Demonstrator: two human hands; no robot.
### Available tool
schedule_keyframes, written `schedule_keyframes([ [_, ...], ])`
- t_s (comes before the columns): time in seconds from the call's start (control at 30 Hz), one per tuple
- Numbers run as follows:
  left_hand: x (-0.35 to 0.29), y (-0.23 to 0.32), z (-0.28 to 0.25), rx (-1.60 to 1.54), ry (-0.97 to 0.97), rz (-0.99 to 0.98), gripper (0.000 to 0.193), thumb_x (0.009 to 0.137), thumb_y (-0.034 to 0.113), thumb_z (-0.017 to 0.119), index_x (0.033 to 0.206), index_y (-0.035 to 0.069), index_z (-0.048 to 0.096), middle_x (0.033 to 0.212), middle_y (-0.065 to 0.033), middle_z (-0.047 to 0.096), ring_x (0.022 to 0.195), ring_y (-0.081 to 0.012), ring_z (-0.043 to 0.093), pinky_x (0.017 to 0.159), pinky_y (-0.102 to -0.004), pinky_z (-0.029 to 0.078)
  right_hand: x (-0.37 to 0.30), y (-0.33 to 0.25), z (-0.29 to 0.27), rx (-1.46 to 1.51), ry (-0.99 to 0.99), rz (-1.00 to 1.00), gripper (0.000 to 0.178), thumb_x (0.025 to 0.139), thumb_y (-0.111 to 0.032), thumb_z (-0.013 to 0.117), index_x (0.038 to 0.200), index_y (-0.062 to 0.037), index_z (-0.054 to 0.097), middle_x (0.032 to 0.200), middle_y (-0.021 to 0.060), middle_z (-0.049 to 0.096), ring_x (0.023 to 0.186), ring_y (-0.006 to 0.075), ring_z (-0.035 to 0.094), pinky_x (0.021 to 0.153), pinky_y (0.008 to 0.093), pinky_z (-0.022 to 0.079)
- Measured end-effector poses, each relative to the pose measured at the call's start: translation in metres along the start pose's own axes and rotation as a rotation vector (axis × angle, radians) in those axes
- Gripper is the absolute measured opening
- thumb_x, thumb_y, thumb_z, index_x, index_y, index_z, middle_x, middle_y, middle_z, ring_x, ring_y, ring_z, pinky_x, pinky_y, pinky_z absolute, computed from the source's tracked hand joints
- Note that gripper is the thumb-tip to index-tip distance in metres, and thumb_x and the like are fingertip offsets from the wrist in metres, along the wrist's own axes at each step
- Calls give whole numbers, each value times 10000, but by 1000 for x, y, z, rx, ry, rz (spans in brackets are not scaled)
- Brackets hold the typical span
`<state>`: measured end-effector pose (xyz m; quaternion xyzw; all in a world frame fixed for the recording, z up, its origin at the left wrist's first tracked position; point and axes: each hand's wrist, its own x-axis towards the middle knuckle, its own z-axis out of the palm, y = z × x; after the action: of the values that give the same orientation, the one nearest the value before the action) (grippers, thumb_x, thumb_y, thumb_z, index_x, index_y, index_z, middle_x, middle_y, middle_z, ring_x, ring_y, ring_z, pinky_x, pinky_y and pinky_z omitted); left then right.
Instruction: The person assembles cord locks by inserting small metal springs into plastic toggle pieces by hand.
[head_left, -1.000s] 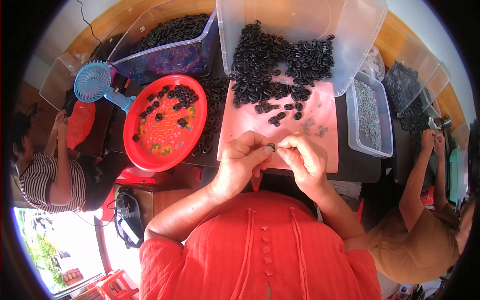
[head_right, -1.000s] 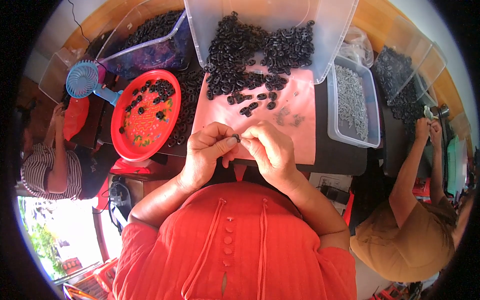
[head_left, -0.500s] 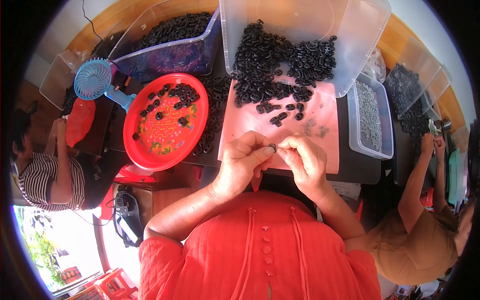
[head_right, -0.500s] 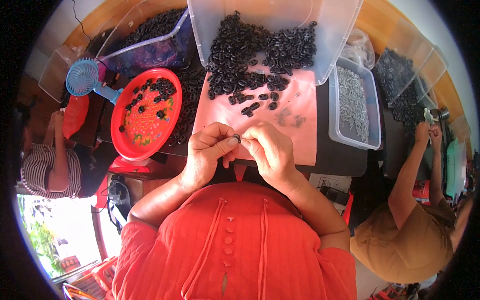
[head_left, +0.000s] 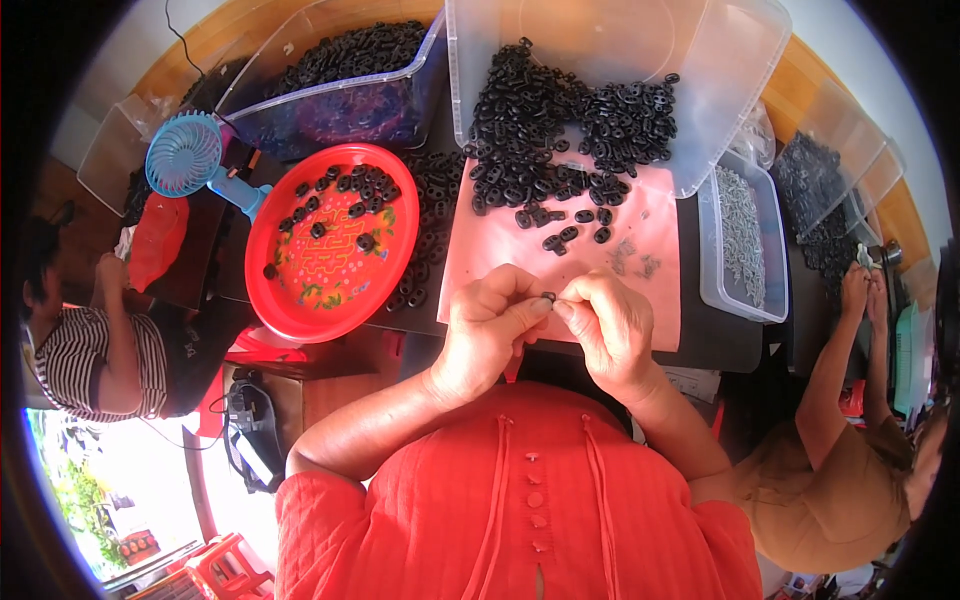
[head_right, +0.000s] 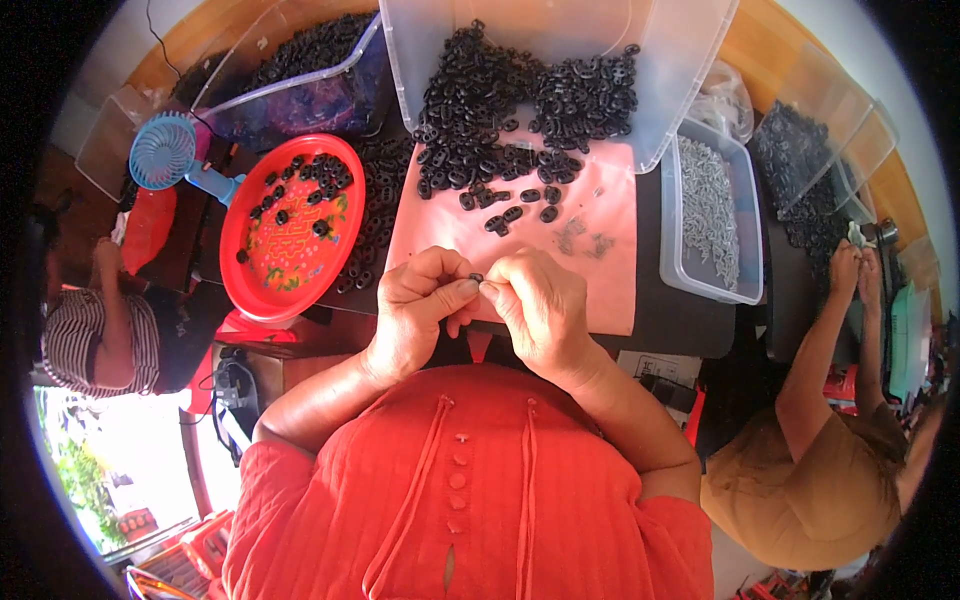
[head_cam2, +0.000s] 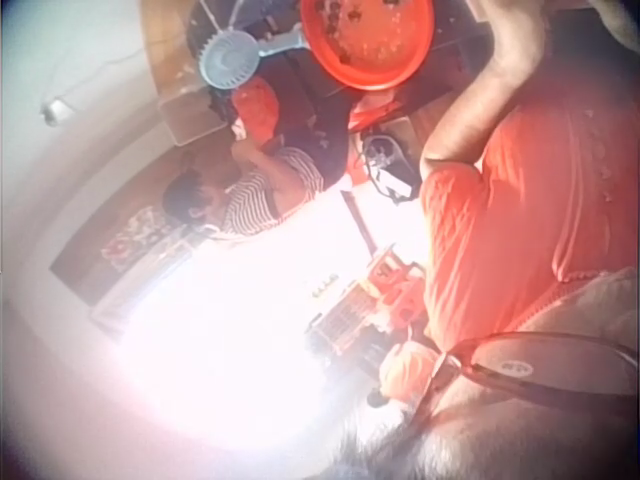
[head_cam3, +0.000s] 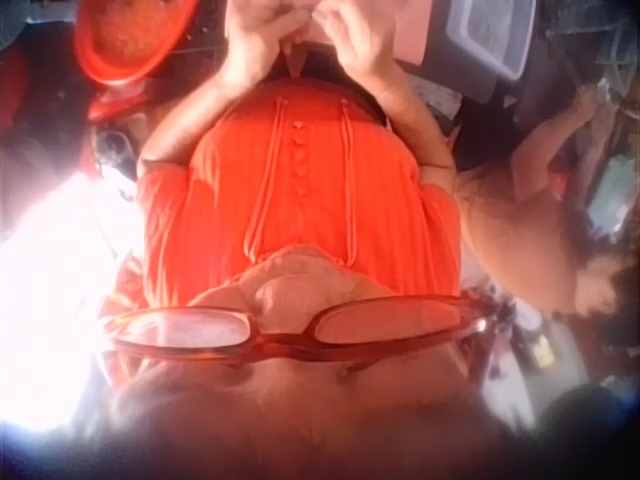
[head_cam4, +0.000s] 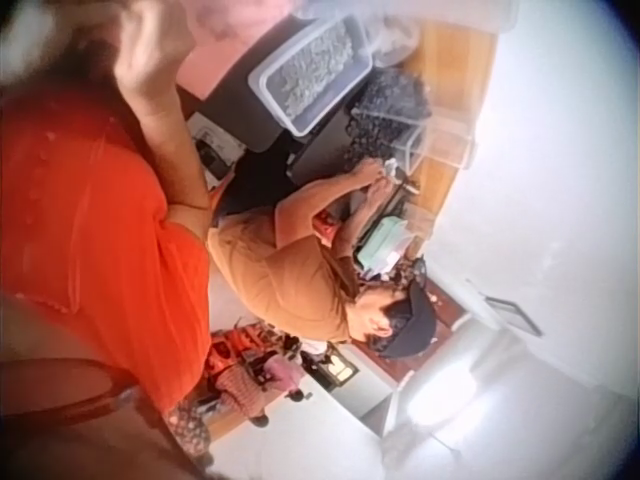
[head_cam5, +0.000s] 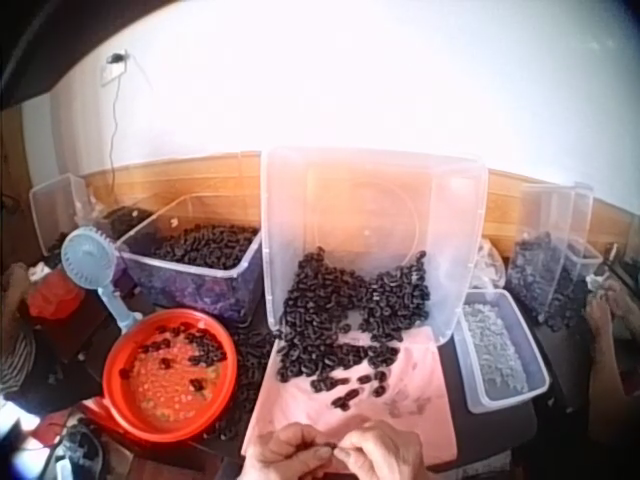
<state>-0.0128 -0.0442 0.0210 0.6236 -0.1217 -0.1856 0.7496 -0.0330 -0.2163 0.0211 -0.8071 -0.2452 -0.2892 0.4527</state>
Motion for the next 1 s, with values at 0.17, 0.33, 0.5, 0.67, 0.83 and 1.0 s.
schedule_keyframes([
  [0.17,0,2,0,-28,15,29,40,931,31,601,904,22,574,710,-4,581,572,-39,502,461,-177,395,-2,-8,3,169,-12,292,140,905,-76,645,836,-13,541,674,31,514,563,116,453,518,259,362],
  [0.33,2,0,-4,-50,21,35,35,925,22,602,899,21,579,700,-9,594,564,-37,506,451,-175,390,0,-10,6,335,-23,477,170,933,-99,630,814,-10,548,672,3,527,589,57,451,522,226,379],
  [0.5,4,3,-7,-56,24,-40,40,928,29,610,894,11,600,709,-8,588,533,-50,499,453,-187,386,1,-11,7,502,-34,599,141,928,-89,632,830,-21,557,677,-52,501,582,31,403,521,192,313],
  [0.67,6,4,-8,-149,46,-102,56,929,55,617,896,11,605,709,-17,598,527,-61,512,445,-188,393,0,-9,8,453,-14,562,120,916,-71,653,848,-10,574,715,-29,544,622,32,460,549,193,368],
  [0.83,8,6,-7,-162,67,-124,75,931,74,620,898,7,611,714,-38,619,524,-72,529,441,-188,402,1,-3,-1,297,80,425,99,884,-46,681,883,0,593,738,24,595,647,81,546,568,235,435],
  [1.0,9,6,-4,-136,83,-127,91,937,104,626,902,23,606,705,-19,610,519,-52,518,425,-186,389,5,4,-6,48,5,160,117,833,-6,687,890,-4,585,755,106,604,633,242,596,567,325,464],
])
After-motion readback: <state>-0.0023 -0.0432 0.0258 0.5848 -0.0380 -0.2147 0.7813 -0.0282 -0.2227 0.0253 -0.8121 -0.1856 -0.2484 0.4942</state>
